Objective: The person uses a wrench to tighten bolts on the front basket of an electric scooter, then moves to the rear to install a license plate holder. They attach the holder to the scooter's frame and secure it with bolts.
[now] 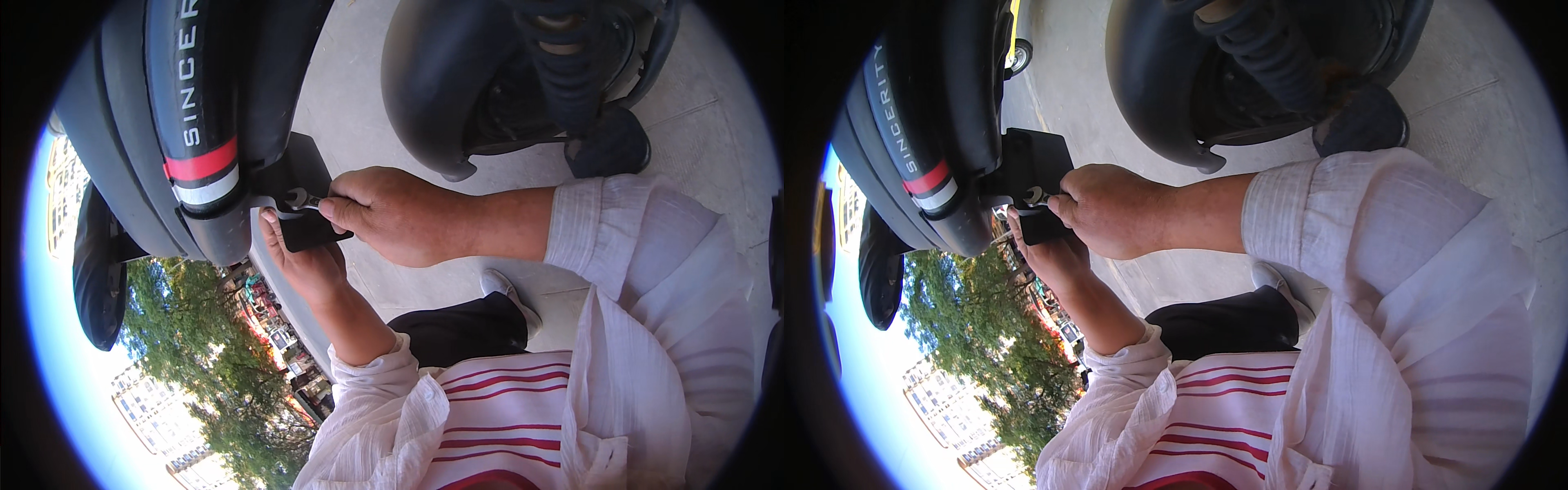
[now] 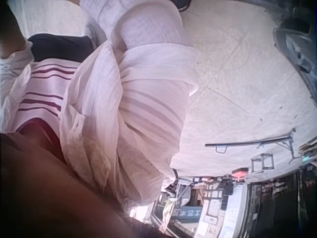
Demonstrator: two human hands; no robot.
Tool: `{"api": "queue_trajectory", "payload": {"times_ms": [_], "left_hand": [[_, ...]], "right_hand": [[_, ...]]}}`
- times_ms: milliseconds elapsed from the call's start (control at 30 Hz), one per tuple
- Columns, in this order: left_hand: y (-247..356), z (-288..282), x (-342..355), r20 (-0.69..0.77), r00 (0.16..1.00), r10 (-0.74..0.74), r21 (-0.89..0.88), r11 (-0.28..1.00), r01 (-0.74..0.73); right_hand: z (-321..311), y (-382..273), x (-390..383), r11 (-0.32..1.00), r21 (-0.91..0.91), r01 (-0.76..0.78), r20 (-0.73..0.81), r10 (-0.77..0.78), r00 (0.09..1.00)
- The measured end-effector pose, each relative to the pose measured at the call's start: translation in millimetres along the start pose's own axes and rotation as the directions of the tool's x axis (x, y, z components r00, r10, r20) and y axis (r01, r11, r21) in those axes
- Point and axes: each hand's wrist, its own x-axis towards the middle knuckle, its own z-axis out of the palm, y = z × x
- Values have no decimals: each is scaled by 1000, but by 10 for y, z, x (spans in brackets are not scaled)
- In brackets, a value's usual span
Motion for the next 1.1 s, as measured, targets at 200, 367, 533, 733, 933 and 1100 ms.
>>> {"api": "queue_trajectory", "payload": {"times_ms": [200,367,533,733,933,1100], "left_hand": [[37,20,1,120,993,-2,-11,1000,3],[23,8,-15,85,996,8,-37,999,-5],[18,119,-29,-118,992,36,7,999,-36],[51,244,-7,-127,992,15,11,1000,-13],[33,197,-5,-97,995,25,27,999,-22],[-37,125,40,-28,999,26,47,999,-25]], "right_hand": [[-2,4,30,999,-47,-12,25,13,1000],[-44,-4,105,979,-142,-149,112,165,980],[42,60,67,962,-259,-83,47,99,994],[35,392,203,850,-475,229,-69,-295,953],[35,437,528,508,-815,280,-79,-575,815],[-30,385,624,445,-851,278,-133,-696,706]]}}
